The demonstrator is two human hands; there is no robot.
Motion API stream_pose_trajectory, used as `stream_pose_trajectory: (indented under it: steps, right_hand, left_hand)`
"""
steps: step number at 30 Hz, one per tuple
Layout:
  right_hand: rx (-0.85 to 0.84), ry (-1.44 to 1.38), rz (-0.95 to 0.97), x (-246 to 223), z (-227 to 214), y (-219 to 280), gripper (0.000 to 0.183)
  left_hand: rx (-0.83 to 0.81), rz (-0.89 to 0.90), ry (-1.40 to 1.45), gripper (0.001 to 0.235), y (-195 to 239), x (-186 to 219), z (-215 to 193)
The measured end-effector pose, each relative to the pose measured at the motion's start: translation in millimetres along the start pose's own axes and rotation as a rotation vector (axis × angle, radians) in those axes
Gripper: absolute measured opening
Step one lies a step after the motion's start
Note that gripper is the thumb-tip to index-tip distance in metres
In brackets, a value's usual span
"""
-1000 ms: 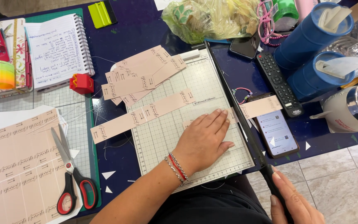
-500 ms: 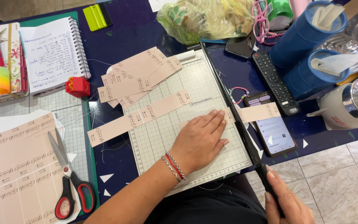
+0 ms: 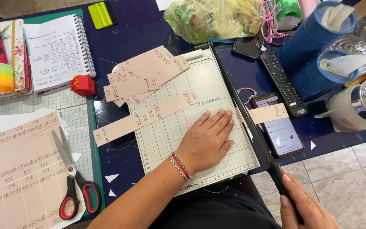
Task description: Trimming printed paper sheets using a pair of scissors and a cutting guide
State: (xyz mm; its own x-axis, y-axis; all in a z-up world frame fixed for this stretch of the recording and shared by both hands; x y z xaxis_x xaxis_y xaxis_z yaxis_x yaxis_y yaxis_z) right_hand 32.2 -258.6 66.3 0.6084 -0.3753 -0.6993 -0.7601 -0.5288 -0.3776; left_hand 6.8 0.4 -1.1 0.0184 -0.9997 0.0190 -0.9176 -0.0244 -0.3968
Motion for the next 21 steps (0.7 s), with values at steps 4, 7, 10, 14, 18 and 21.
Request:
stream_pose_trajectory:
  steps: [4, 7, 10, 14, 18, 21]
  right_hand:
    - [0.000, -0.019, -0.016, 0.6, 1.2, 0.0, 0.034]
    - [-0.014, 0.018, 0.013, 0.0, 0.9, -0.2, 0.036]
    - [-0.004, 0.015, -0.018, -0.8, 1.8, -0.9, 0.035]
    - [-0.006, 0.014, 0.016, -1.2, 2.2, -0.2, 0.035]
    - [-0.003, 0.012, 0.007, 0.3, 3.0, 0.4, 0.034]
    - [0.004, -0.010, -0.016, -1.6, 3.9, -0.9, 0.034]
  left_hand:
    - [0.008, 0.000, -0.001, 0.054, -0.2, 0.5, 0.4]
    - [0.009, 0.005, -0.003, 0.055, -0.7, 0.3, 0.7]
    - [0.015, 0.008, -0.006, 0.056, -1.4, 0.3, 0.9]
    - [0.000, 0.004, -0.003, 0.057, -0.3, 0.6, 2.1]
    - [-0.002, 0.000, 0.019, 0.056, -0.9, 0.2, 0.8]
    - [-0.001, -0.001, 0.020, 0.057, -0.4, 0.0, 2.3]
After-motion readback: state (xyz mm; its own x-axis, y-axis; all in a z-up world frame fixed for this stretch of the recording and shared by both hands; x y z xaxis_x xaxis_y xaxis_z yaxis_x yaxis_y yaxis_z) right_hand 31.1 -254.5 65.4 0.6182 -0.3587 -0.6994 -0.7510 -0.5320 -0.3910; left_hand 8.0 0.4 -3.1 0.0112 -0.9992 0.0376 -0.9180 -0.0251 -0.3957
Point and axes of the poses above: each hand's wrist, its own y-axis away from the middle knuckle, its own z-axis out of the palm, x = y × z, the point moved 1 cm from there along -y, towards the middle knuckle, and after that the axes turned 14 degrees about -y, right-handed, at the moved point
